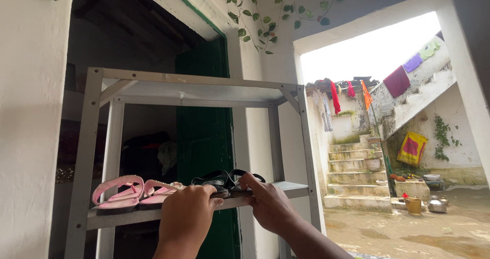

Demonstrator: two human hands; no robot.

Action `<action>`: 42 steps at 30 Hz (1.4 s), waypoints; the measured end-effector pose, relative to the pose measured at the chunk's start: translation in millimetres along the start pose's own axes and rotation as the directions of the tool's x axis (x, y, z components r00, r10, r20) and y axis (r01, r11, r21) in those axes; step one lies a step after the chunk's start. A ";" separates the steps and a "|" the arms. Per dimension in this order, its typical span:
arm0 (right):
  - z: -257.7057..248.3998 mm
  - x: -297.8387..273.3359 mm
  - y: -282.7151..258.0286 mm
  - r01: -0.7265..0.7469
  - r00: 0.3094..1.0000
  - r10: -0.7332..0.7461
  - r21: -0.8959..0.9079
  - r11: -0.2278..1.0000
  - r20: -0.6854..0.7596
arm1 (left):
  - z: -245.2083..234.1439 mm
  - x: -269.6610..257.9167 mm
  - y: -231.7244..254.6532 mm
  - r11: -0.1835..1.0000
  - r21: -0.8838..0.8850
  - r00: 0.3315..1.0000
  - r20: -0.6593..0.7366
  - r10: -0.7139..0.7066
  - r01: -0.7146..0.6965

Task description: The person sits on the floor and wipes several pairs of shoes with a blue cloth. They clean a pair of patterned flats, a pair of black sandals, and a pair of black slides, placing the cleaned items onto a metal shoe rack. The person also wipes the surface of the shoe rack shelf.

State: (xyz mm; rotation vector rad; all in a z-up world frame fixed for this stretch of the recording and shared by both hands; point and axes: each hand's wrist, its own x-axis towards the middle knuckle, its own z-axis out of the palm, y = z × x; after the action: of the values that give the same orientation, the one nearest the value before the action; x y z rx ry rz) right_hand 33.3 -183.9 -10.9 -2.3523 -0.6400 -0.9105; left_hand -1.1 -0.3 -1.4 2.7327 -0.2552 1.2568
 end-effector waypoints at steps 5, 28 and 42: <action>4.3 -1.5 22.8 0.136 0.987 -0.130 0.059 0.989 -0.094 | 6.2 -0.6 -3.0 1.000 -0.022 0.997 -0.071 0.010 -0.011; -27.1 -24.2 -8.3 -0.148 0.968 0.116 0.132 0.980 0.220 | -23.8 -9.6 17.7 0.987 0.100 0.984 0.139 0.109 -0.123; -62.8 -194.3 -12.2 0.020 1.000 -0.016 0.258 0.966 -0.017 | 13.9 -142.9 82.9 0.951 -0.208 0.925 -0.351 0.146 -0.229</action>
State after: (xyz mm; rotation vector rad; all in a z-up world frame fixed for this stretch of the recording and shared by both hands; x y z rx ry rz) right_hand -131.2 -259.3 -106.3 -2.1086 -0.7284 -0.7990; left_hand -99.1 -69.4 -115.8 2.2867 -0.6056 1.5895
